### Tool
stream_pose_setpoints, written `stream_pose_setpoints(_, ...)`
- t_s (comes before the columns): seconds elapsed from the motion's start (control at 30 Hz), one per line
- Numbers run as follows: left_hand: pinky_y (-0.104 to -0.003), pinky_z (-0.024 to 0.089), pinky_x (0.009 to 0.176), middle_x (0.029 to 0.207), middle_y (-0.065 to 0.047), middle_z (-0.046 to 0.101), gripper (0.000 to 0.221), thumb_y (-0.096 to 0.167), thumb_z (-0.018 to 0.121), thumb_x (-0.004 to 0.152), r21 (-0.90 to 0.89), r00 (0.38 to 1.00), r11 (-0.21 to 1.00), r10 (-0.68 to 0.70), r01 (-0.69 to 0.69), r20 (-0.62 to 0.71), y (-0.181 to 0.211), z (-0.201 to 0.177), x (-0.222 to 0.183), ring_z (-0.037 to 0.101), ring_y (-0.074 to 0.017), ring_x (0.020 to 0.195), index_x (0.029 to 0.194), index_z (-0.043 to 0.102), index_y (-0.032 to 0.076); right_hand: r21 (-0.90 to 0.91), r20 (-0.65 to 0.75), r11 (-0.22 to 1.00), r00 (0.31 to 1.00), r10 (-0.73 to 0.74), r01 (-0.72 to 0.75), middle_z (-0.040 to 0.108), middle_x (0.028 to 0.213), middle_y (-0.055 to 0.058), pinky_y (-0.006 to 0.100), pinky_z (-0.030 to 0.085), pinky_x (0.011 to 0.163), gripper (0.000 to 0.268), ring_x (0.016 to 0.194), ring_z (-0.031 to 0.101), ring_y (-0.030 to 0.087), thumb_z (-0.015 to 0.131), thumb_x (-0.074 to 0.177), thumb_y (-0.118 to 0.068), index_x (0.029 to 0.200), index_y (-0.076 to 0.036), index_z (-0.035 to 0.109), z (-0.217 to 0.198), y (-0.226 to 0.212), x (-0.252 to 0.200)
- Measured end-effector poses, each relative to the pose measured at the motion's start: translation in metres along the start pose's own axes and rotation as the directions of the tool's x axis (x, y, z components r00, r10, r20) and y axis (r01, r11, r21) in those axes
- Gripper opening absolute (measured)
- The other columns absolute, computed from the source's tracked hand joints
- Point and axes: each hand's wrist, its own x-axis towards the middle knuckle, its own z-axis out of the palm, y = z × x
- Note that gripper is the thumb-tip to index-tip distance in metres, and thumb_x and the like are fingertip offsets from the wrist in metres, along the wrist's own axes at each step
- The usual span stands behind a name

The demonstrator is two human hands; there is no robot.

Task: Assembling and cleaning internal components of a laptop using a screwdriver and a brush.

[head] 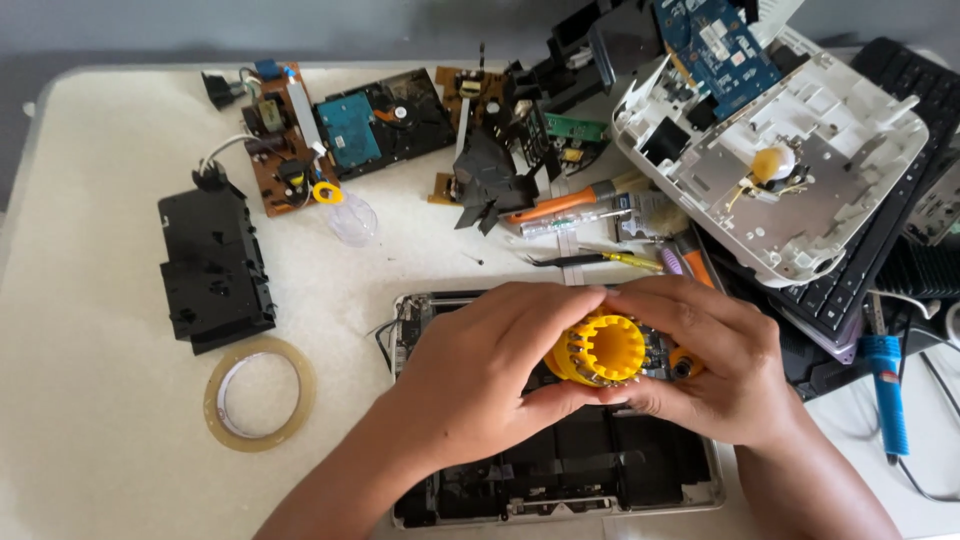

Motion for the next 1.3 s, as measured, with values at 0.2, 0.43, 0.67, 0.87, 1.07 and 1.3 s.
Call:
stream_pose_setpoints(0.2,-0.040,0.060,0.094,0.125,-0.010,0.071,0.054,0.034,0.083,0.093,0.134,0.998,0.991,0.022,-0.014,-0.062,0.001,0.000,-0.002,0.071,-0.0273,0.113,0.130,0.058,0.003,-0.027,-0.094,0.999,0.995,0.016,-0.019,0.072,0.119,0.020,0.041,0.060,0.099,0.059,0.109,0.073,0.033,0.074,0.082,-0.036,0.123,0.005,0.064,0.002,0.000,-0.006)
stream_pose_setpoints(0.43,-0.038,0.060,0.087,0.121,-0.008,0.073,0.051,0.037,0.080,0.093,0.149,0.998,0.989,0.006,0.003,-0.057,0.004,-0.001,-0.002,0.073,-0.0249,0.107,0.127,0.060,0.004,-0.022,-0.114,0.999,0.992,-0.052,0.050,0.070,0.115,0.018,0.037,0.065,0.093,0.049,0.105,0.073,0.029,0.078,0.081,-0.033,0.116,0.000,0.065,0.001,-0.002,-0.007)
stream_pose_setpoints(0.67,-0.035,0.059,0.079,0.113,-0.006,0.074,0.050,0.040,0.076,0.092,0.060,0.998,0.996,-0.059,0.060,-0.021,0.008,-0.003,0.001,0.074,-0.0227,0.099,0.125,0.059,0.005,-0.004,-0.090,1.000,0.996,-0.025,0.025,0.067,0.112,0.016,0.032,0.061,0.090,0.041,0.099,0.072,0.023,0.076,0.081,-0.035,0.110,-0.005,0.073,-0.002,-0.003,-0.007)
stream_pose_setpoints(0.87,-0.035,0.058,0.077,0.110,-0.006,0.075,0.050,0.042,0.078,0.092,0.103,0.998,0.994,-0.043,0.047,-0.041,0.009,-0.001,0.000,0.074,-0.0227,0.097,0.122,0.060,0.005,-0.008,-0.105,1.000,0.994,-0.009,0.009,0.061,0.109,0.012,0.028,0.059,0.082,0.040,0.095,0.067,0.019,0.076,0.082,-0.035,0.110,-0.007,0.074,-0.004,-0.003,-0.011)
stream_pose_setpoints(1.07,-0.035,0.059,0.079,0.111,-0.008,0.074,0.049,0.039,0.083,0.093,0.247,0.995,0.969,0.046,-0.022,-0.091,0.004,0.001,0.000,0.073,-0.0244,0.096,0.120,0.062,0.004,-0.080,-0.131,0.997,0.991,-0.011,0.001,0.051,0.093,0.005,0.028,0.048,0.069,0.028,0.078,0.055,0.015,0.080,0.084,-0.025,0.108,-0.011,0.076,0.001,-0.007,-0.016)
stream_pose_setpoints(1.3,-0.036,0.059,0.076,0.107,-0.010,0.065,0.064,0.029,0.104,0.081,0.420,0.986,0.902,0.145,-0.100,-0.078,-0.002,0.002,-0.001,0.067,-0.0244,0.092,0.123,0.062,0.005,-0.085,-0.139,0.994,0.988,0.059,-0.071,0.049,0.087,0.006,0.032,0.044,0.066,0.016,0.072,0.050,0.018,0.078,0.086,-0.020,0.099,-0.010,0.077,0.006,-0.009,-0.016)
